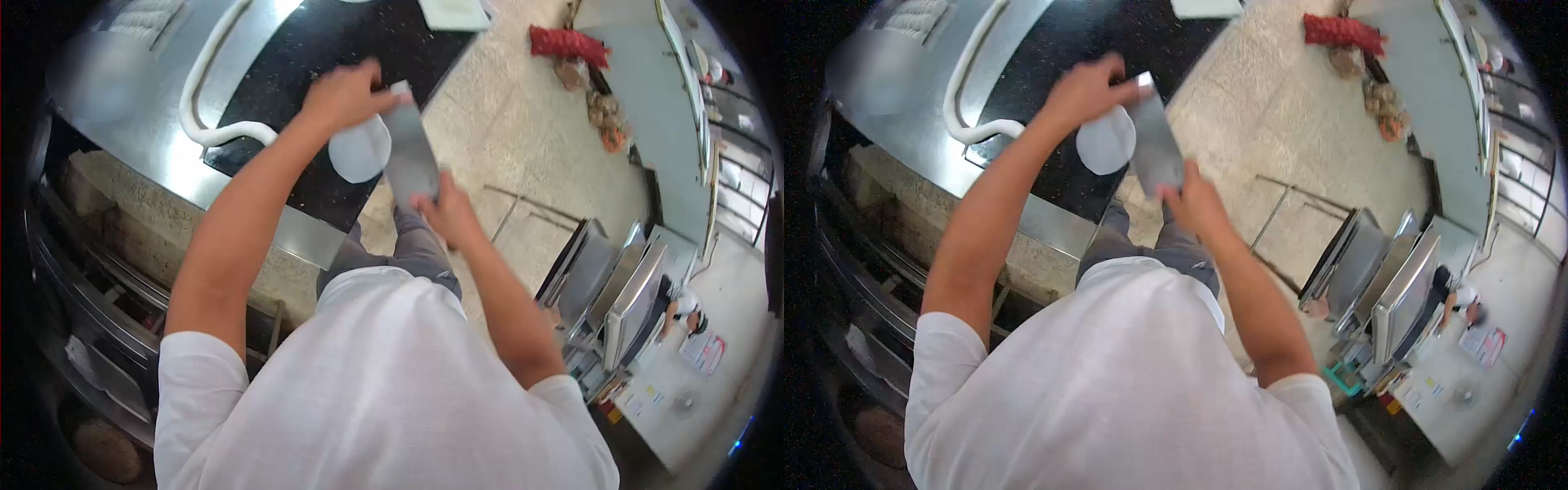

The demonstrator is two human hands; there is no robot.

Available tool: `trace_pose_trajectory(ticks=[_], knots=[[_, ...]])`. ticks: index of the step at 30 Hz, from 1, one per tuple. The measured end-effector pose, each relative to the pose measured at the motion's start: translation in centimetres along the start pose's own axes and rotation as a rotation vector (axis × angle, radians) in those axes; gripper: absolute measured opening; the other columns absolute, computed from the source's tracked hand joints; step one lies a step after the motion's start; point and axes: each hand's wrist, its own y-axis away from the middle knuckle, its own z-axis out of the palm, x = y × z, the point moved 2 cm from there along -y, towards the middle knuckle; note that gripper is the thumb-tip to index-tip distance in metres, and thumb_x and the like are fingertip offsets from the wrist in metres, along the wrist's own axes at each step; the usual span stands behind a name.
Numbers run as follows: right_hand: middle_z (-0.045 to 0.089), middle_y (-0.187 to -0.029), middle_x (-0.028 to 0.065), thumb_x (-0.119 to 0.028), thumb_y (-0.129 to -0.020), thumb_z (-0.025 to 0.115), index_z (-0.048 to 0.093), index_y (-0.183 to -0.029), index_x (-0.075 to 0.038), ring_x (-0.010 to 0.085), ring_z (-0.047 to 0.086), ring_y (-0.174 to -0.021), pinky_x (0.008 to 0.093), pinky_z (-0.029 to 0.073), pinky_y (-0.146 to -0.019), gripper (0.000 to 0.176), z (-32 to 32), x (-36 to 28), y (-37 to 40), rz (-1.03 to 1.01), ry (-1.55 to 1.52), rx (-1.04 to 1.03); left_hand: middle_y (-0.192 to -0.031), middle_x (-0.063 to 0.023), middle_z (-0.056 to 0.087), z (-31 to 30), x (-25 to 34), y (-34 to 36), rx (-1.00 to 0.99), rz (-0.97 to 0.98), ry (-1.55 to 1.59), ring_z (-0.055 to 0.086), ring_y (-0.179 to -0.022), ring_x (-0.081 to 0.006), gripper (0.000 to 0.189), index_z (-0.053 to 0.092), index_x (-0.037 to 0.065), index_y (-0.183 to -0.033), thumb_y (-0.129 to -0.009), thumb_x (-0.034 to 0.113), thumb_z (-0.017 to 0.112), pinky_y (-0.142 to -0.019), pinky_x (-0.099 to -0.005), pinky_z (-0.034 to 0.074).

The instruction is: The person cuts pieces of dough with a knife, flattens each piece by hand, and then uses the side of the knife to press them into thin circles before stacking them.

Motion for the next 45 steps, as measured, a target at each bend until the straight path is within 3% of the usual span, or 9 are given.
trace_pose_trajectory(ticks=[1,3,9,17,21,34,36,39,45], knots=[[0.070,-0.093,0.0336,-0.031,-0.091,0.075,0.045,-0.132,0.005,0.0511,0.069,-0.092,0.0537,0.055,-0.078,0.062,0.8,1.1,2.5,0.011,-0.014,-0.040,-0.095,-0.0152,0.073,0.1,-0.4,1.6,-0.413,-0.219,0.218,0.071,-0.086,-0.0299,0.058,0.071,0.007,-0.106,-0.085,0.061,0.075,-0.078,-0.0420,0.056],[0.070,-0.092,0.0324,-0.030,-0.091,0.075,0.047,-0.134,0.004,0.0502,0.070,-0.091,0.0528,0.055,-0.078,0.061,0.7,1.7,7.4,0.067,-0.015,-0.111,-0.082,-0.0180,0.071,-0.6,0.9,5.0,-0.473,-0.322,0.420,0.071,-0.076,-0.0337,0.056,0.069,0.003,-0.093,-0.084,0.058,0.077,-0.072,-0.0419,0.055],[0.071,-0.089,0.0285,-0.026,-0.092,0.073,0.054,-0.124,0.002,0.0473,0.071,-0.087,0.0524,0.054,-0.075,0.046,-3.0,2.5,5.8,0.012,0.065,-0.079,-0.092,-0.0191,0.072,1.9,-0.6,9.4,0.179,-0.350,0.516,0.071,-0.082,-0.0353,0.038,0.066,0.006,-0.115,-0.087,0.029,0.078,-0.075,-0.0448,0.054],[0.070,-0.091,0.0308,-0.026,-0.092,0.072,0.050,-0.113,0.003,0.0502,0.068,-0.091,0.0571,0.053,-0.079,0.041,-1.8,-5.0,-9.1,-0.345,0.137,-0.135,-0.102,-0.0223,0.074,1.4,1.0,10.3,0.308,-0.456,0.462,0.072,-0.092,-0.0402,0.029,0.068,0.006,-0.116,-0.091,0.018,0.074,-0.080,-0.0442,0.056],[0.070,-0.096,0.0310,-0.028,-0.089,0.075,0.053,-0.116,0.003,0.0489,0.068,-0.094,0.0558,0.053,-0.083,0.046,-1.3,-4.9,-7.1,-0.458,0.181,-0.514,-0.091,-0.0130,0.074,1.6,1.9,12.0,0.449,-0.506,0.582,0.070,-0.081,-0.0172,0.025,0.070,0.003,-0.116,-0.097,0.019,0.070,-0.072,-0.0306,0.054],[0.070,-0.081,0.0209,-0.024,-0.091,0.077,0.065,-0.106,0.002,0.0275,0.070,-0.070,0.0368,0.053,-0.064,0.032,-16.7,5.5,-13.1,-0.346,-0.136,-0.307,-0.124,-0.0135,0.064,-3.1,-7.2,-10.9,0.542,-0.622,0.868,0.063,-0.109,-0.0203,0.049,0.053,0.005,-0.146,-0.101,0.022,0.065,-0.089,-0.0334,0.051],[0.070,-0.079,0.0168,-0.022,-0.093,0.075,0.065,-0.105,0.002,0.0224,0.067,-0.067,0.0346,0.051,-0.062,0.030,-18.0,5.0,-13.3,-0.392,-0.306,-0.240,-0.144,-0.0220,0.056,-2.5,-8.3,-9.7,0.467,-0.459,0.063,0.055,-0.134,-0.0330,0.056,0.052,0.009,-0.149,-0.097,0.023,0.068,-0.111,-0.0417,0.044],[0.062,-0.077,0.0039,-0.022,-0.101,0.067,0.064,-0.103,0.002,0.0101,0.058,-0.064,0.0283,0.047,-0.058,0.025,-18.0,4.0,-14.8,-0.443,-0.667,-0.097,-0.153,-0.0250,0.047,-3.3,-3.3,-3.4,0.492,-0.403,0.163,0.040,-0.147,-0.0415,0.058,0.054,0.009,-0.147,-0.094,0.024,0.071,-0.120,-0.0480,0.034],[0.058,-0.077,0.0040,-0.028,-0.105,0.058,0.054,-0.105,-0.006,0.0143,0.059,-0.060,0.0299,0.049,-0.055,0.022,-10.2,2.1,-21.7,0.047,-1.141,-0.117,-0.132,-0.0209,0.059,0.0,-0.1,15.2,0.745,-0.663,-0.356,0.054,-0.124,-0.0427,0.042,0.064,0.003,-0.123,-0.087,0.021,0.079,-0.104,-0.0509,0.044]])
